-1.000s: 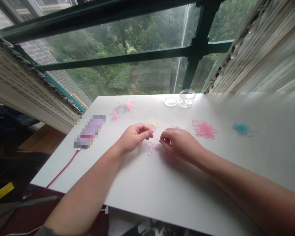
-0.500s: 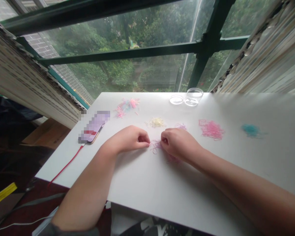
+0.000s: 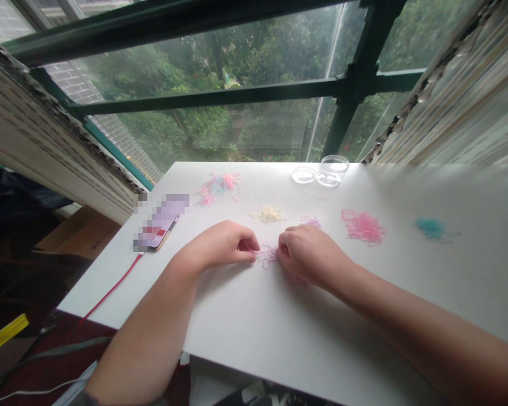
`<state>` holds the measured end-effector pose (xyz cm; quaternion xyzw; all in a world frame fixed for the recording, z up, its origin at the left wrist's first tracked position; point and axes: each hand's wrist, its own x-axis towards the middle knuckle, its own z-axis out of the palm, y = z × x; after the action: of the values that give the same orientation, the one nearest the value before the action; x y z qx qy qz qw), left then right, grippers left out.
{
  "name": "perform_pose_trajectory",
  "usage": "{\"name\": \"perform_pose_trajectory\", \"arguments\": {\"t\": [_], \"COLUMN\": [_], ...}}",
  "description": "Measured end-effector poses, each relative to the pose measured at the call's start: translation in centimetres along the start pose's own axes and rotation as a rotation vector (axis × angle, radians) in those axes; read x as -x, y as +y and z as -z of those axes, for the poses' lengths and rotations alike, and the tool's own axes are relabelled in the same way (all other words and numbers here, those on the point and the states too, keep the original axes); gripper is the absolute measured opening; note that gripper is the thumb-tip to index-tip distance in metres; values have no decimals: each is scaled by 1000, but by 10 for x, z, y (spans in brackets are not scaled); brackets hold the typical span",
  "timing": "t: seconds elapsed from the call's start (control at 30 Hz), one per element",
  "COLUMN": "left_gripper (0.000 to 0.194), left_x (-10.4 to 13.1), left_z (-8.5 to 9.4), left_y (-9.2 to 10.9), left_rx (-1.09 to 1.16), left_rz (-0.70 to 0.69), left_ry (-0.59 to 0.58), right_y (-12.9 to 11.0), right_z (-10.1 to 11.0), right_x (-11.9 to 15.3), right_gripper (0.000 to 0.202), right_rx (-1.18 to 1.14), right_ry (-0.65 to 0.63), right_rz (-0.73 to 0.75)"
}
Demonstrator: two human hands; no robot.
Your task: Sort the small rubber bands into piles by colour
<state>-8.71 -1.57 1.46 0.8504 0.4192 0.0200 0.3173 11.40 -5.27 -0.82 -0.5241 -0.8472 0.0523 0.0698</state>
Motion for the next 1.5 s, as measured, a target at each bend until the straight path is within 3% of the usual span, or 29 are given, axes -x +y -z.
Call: {"name": "perform_pose_trajectory", "arguments": {"t": [0.2, 0.43, 0.8, 0.97, 1.1, 1.23, 1.5], "left_gripper": [17, 15, 19, 17, 17, 17, 18], "left_x": [-1, -2, 1, 3, 4, 4, 4], "left_z": [1, 0, 0, -3, -5, -4, 0], "left_y": [-1, -4, -1, 2, 5, 5, 5], "left_rx": [1, -27, -27, -39, -47, -71, -55], "left_rz": [-11, -37, 17, 14, 11, 18, 47], "left_ry": [5, 7, -33, -32, -22, -13, -42], "right_y": [-2, 5, 28, 35, 38, 40, 40], "right_z": [-3, -6, 18, 15, 11, 9, 6], "right_x": [1, -4, -6, -3, -2, -3, 0], "right_gripper": [21, 18, 14, 20, 20, 17, 15], "right_rx": [62, -58, -692, -1187, -1408, -1503, -1468], "right_ry": [25, 22, -111, -200, -186, -150, -139], "right_rz": [38, -12, -156, -146, -138, -153, -146]}}
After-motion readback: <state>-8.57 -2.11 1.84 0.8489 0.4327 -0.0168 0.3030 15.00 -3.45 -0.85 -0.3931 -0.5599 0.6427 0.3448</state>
